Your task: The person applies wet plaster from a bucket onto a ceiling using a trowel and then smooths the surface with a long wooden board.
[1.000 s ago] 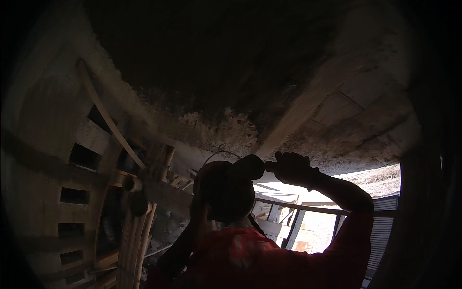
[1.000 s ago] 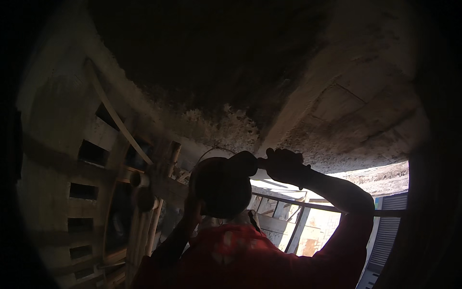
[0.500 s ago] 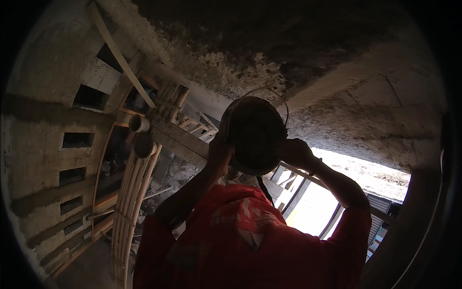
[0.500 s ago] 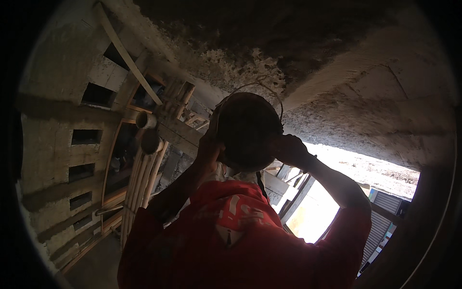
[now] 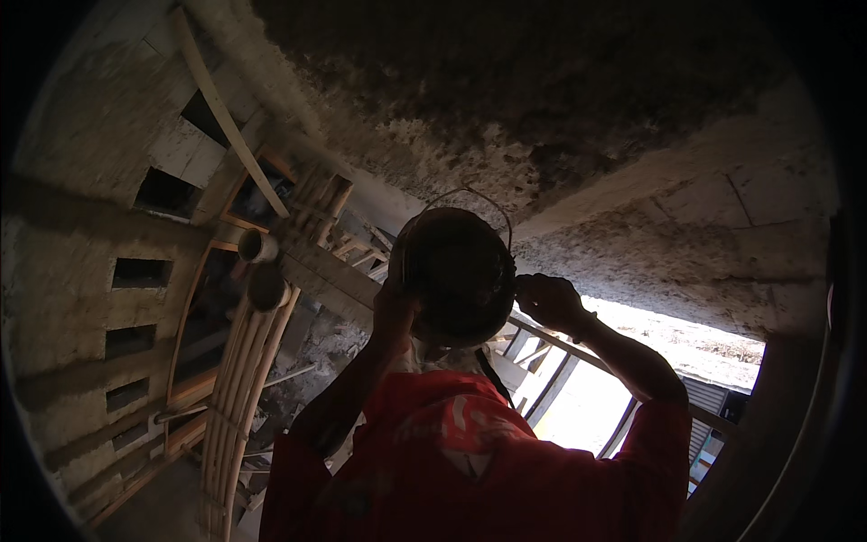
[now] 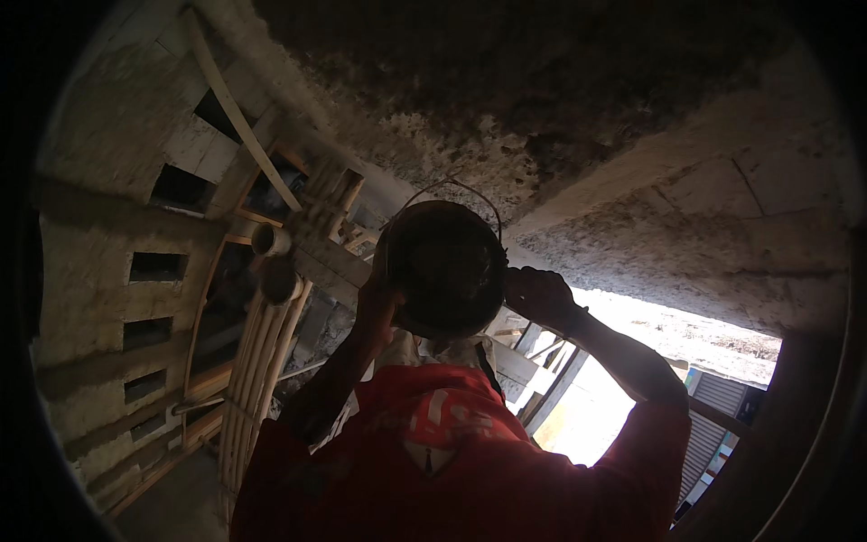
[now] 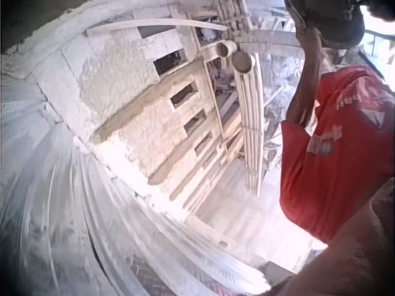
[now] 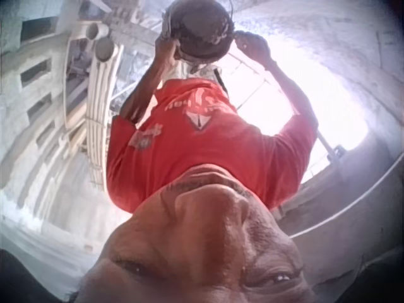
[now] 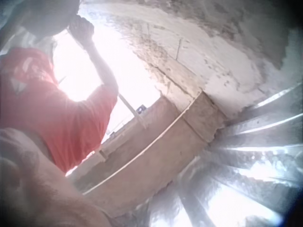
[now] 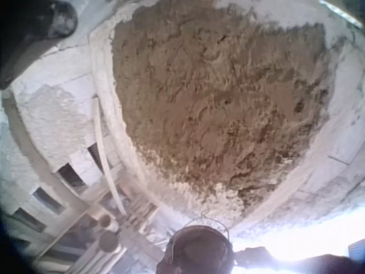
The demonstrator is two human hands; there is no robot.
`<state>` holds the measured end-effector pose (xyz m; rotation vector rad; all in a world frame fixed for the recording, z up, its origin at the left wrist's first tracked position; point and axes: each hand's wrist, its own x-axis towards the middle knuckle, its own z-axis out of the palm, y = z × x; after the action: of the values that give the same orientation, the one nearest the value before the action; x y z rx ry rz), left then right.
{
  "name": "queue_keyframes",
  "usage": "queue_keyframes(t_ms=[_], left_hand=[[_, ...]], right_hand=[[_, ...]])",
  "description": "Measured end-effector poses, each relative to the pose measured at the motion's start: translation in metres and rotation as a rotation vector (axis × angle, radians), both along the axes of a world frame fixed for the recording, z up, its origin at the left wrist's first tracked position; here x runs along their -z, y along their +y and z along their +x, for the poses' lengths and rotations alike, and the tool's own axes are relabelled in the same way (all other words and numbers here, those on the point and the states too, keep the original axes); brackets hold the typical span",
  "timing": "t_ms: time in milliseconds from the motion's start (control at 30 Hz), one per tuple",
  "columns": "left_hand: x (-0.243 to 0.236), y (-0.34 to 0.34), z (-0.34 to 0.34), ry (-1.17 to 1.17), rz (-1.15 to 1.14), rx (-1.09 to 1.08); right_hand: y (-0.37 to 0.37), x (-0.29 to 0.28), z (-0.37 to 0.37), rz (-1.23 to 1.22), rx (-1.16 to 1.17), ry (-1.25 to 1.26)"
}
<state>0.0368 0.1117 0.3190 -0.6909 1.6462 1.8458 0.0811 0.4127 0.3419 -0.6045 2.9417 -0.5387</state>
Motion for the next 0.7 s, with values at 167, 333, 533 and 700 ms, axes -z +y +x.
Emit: queue_keyframes(t_ms=[167,333,533,700], left_hand=[[0.016,-0.025,0.001,0.111,0.028,-0.11],[0.036,-0.059,0.014,0.056,-0.007,-0.278],[0.061,-0.087,0.015,-0.104,-0.126,-0.339],[0.08,-0.106,0.034,-0.071,-0.223,-0.309]], right_hand=[[-0.029,-0.082,-0.043,-0.149,0.116,-0.439],[-0.026,-0.11,-0.07,-0.219,-0.22,-0.359],[0.028,-0.055,-0.113,-0.522,0.172,-0.679],[0.091,-0.148,-0.132,-0.101,0.537,0.14]])
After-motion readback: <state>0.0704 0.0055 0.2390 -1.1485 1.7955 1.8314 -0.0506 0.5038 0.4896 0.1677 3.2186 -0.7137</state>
